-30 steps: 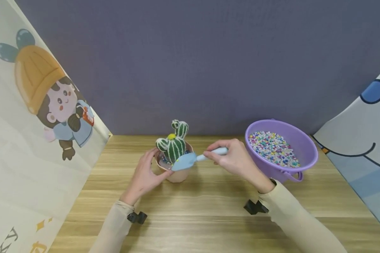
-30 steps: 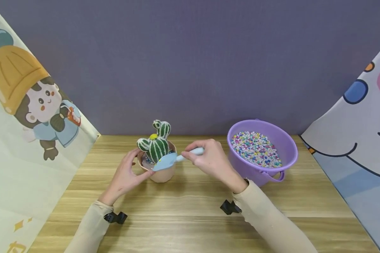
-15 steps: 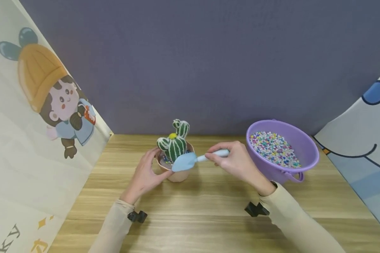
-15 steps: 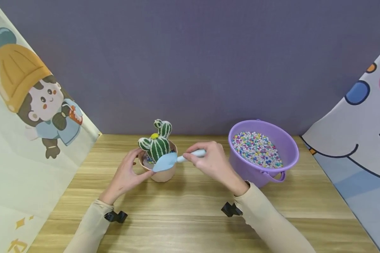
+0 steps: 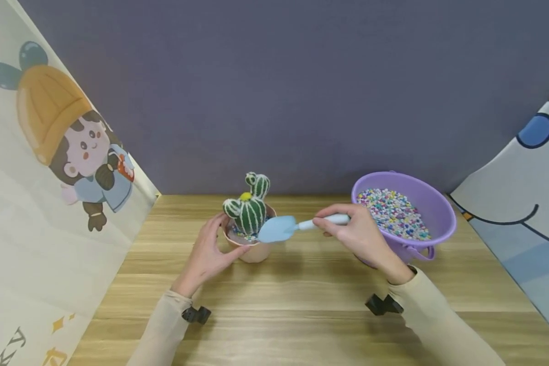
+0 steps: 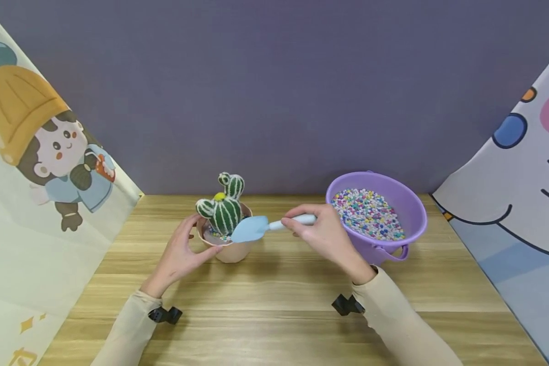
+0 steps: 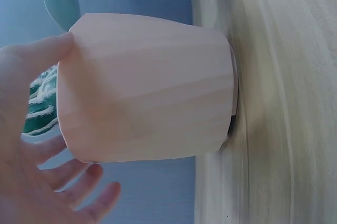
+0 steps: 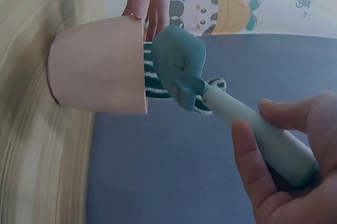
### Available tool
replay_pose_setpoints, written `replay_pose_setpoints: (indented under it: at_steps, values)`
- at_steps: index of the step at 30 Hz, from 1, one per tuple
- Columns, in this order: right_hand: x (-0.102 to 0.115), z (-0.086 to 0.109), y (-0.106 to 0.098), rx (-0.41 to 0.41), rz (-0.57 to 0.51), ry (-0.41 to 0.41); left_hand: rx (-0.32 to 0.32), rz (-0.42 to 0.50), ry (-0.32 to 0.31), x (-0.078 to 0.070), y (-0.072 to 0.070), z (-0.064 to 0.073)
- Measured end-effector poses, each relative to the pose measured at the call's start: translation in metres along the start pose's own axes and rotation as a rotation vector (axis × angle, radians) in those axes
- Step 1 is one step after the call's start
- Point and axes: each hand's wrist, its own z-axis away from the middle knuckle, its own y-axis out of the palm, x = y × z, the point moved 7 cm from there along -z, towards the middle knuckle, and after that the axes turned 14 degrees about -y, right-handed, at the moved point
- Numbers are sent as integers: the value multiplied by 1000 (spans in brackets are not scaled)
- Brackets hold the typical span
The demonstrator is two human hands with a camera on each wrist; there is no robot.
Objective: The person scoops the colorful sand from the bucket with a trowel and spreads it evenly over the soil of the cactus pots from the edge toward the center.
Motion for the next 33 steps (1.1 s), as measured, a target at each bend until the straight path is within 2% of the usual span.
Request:
replay_pose_setpoints:
  at_steps: [4,7,10,13,16,18,21,27,33]
  values:
    - [-3,1,-8,-9,12,2,-72,78,23,-1,-6,1]
    - [-5,2,-14,-13,21,6,-177,164,22,-2,-13,4]
    - [-7,2,-21,-26,11,7,-307,272,32,-4,-23,8]
    - [-8,4,-27,-46,-9,4,-432,372,100,-10,-32,13]
    - [-9,5,-33,-57,-25,9,-505,444,206,-22,-37,17]
    - [-10,6,-37,-67,-32,15,-522,478,267,-32,-37,20]
    - [-10,9,-42,-78,-47,25,-516,519,320,-46,-34,22]
    - [-15,15,-55,-92,-12,48,-469,550,415,-74,-21,23]
    - [-20,19,-67,-115,-35,8,-386,525,431,-93,-5,20]
